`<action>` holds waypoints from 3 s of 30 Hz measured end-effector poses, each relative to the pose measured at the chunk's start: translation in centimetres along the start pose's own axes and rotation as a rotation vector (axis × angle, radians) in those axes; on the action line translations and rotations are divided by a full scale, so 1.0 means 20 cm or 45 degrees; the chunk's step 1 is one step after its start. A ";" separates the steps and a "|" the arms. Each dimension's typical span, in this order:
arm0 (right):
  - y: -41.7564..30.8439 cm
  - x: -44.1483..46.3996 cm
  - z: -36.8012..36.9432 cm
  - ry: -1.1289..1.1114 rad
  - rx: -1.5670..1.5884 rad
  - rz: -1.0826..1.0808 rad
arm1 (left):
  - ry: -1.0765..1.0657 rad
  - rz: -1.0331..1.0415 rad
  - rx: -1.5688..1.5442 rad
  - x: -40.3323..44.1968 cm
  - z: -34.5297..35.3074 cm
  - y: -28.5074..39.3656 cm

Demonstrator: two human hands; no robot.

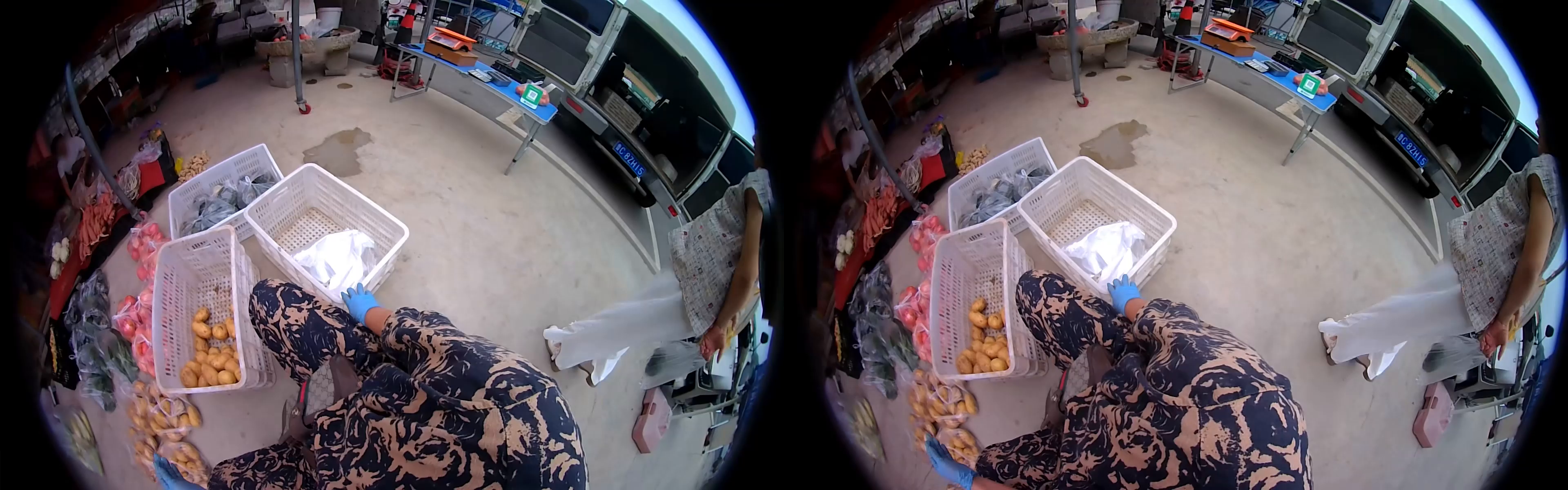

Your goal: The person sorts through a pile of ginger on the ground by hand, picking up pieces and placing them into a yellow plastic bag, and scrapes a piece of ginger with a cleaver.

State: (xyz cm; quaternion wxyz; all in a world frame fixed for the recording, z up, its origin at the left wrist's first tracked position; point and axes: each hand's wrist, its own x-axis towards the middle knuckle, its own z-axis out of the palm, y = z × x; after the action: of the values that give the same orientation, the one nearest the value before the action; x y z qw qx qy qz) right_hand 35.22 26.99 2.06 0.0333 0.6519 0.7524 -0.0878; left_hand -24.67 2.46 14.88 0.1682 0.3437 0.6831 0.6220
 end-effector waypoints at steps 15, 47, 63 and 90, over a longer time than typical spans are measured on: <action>0.04 0.16 0.33 0.163 -0.162 -0.090 | 0.449 -0.660 -1.311 -0.22 0.19 0.05; -0.10 0.06 0.10 -0.014 0.151 -0.041 | 0.203 -0.889 -1.204 0.02 0.36 -0.13; -0.10 0.12 0.18 0.028 0.210 0.061 | 0.242 -0.878 -1.183 0.02 0.40 -0.20; -0.09 0.12 0.20 0.053 0.196 0.065 | 0.161 -0.887 -1.159 -0.02 0.42 -0.14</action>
State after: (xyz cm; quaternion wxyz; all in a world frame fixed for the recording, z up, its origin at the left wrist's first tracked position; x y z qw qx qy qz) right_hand 32.85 28.46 -2.19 -0.0305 0.6734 0.7270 -0.1310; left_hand -19.62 8.43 10.77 0.4529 -0.0466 0.4283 0.7806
